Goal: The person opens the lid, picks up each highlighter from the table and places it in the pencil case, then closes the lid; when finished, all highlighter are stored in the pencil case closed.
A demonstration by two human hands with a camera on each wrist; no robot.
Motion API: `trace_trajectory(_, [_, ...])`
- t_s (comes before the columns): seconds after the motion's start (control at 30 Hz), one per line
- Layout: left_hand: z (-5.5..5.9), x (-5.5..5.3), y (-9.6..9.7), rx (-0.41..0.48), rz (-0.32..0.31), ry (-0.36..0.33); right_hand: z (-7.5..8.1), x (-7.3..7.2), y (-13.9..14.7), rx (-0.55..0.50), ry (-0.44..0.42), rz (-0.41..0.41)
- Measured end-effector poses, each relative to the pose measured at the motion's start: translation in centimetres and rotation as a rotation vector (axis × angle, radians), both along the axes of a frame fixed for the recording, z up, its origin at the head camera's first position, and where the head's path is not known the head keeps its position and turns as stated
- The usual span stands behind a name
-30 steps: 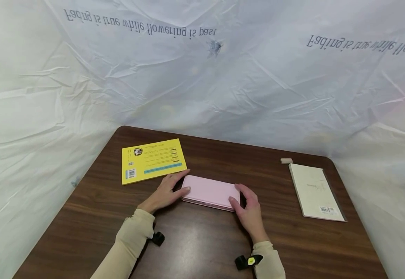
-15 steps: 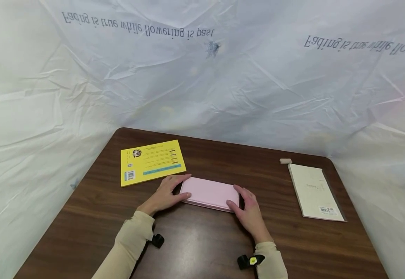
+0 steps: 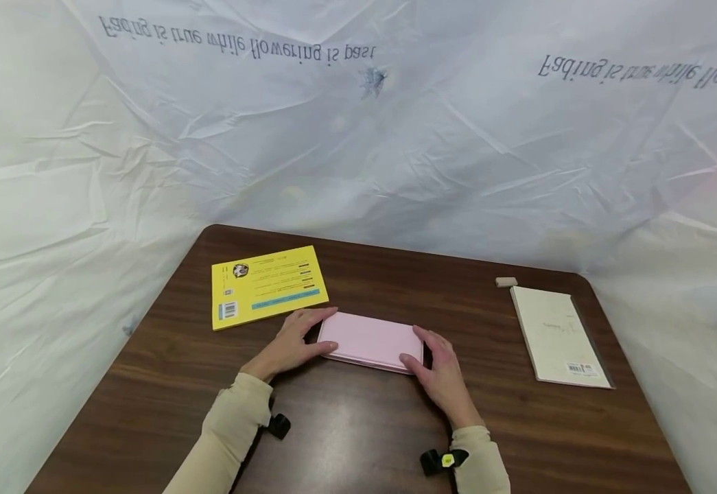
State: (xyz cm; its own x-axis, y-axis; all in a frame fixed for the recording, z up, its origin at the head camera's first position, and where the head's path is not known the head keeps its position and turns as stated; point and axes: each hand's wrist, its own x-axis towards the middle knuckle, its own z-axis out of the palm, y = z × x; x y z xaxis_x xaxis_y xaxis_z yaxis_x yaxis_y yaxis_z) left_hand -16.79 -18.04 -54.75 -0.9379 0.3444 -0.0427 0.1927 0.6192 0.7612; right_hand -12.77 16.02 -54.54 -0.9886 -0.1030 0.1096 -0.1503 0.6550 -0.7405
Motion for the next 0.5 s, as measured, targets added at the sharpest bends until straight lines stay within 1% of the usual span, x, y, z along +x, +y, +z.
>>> trace_trajectory(0.2, [0.08, 0.05, 0.03, -0.013, -0.007, 0.0, -0.13, 0.14, -0.12, -0.006, 0.016, -0.003])
trace_trajectory(0.37, [0.02, 0.16, -0.23, -0.017, -0.004, 0.01, -0.3, 0.1, -0.47, -0.024, 0.009, -0.003])
trace_trajectory(0.43, [0.03, 0.21, -0.33, -0.023, -0.002, 0.025, -0.16, 0.0, -0.62, -0.033, 0.005, -0.008])
trace_trajectory(0.5, [0.25, 0.13, -0.35, -0.035, 0.002, 0.056, 0.16, -0.35, -0.78, -0.022, 0.016, -0.005])
